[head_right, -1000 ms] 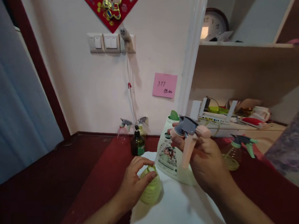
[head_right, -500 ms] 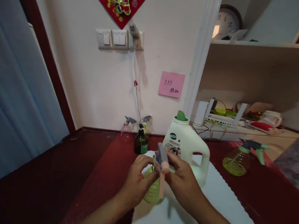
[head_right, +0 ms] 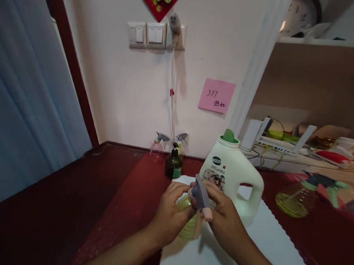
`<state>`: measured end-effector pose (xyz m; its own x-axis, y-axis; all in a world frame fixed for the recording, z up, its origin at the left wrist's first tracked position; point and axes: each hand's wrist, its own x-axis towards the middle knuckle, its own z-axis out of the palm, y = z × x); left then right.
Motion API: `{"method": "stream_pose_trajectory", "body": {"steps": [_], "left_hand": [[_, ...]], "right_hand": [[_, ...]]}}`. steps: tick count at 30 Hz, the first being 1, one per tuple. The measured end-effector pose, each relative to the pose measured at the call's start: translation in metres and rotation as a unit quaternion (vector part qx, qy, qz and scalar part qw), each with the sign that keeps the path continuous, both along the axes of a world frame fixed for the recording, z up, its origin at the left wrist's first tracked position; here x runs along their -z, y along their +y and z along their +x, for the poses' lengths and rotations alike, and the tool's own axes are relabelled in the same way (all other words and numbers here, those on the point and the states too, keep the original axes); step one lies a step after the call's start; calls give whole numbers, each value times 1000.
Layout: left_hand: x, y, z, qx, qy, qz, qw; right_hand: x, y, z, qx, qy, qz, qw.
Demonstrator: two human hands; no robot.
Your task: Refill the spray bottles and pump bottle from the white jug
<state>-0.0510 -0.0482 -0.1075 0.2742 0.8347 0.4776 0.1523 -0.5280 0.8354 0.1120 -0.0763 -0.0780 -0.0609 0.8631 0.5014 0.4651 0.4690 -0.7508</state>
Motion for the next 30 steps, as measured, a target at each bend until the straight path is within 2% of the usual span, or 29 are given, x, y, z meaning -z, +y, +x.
{"method": "stream_pose_trajectory", "body": {"steps": [7,11,19,27,30], "left_hand": [[0,-2,1,-15,-50,-74,996],[-1,-2,1,-22,-38,-76,996],[-3,-3,0,-23,-31,-61,997],[1,-3,2,-33,-28,-70,997],[1,-3,2,-36,-25,-72,996]], "right_hand": [[1,3,6,-29,5,-21,999],[-3,1,6,-40,-3,-51,998],[-7,0,5,-40,-61,-33,997],[-10,1,6,-46,-63,-48,996],[-12,2,5,-38,-84,-29,995]]}}
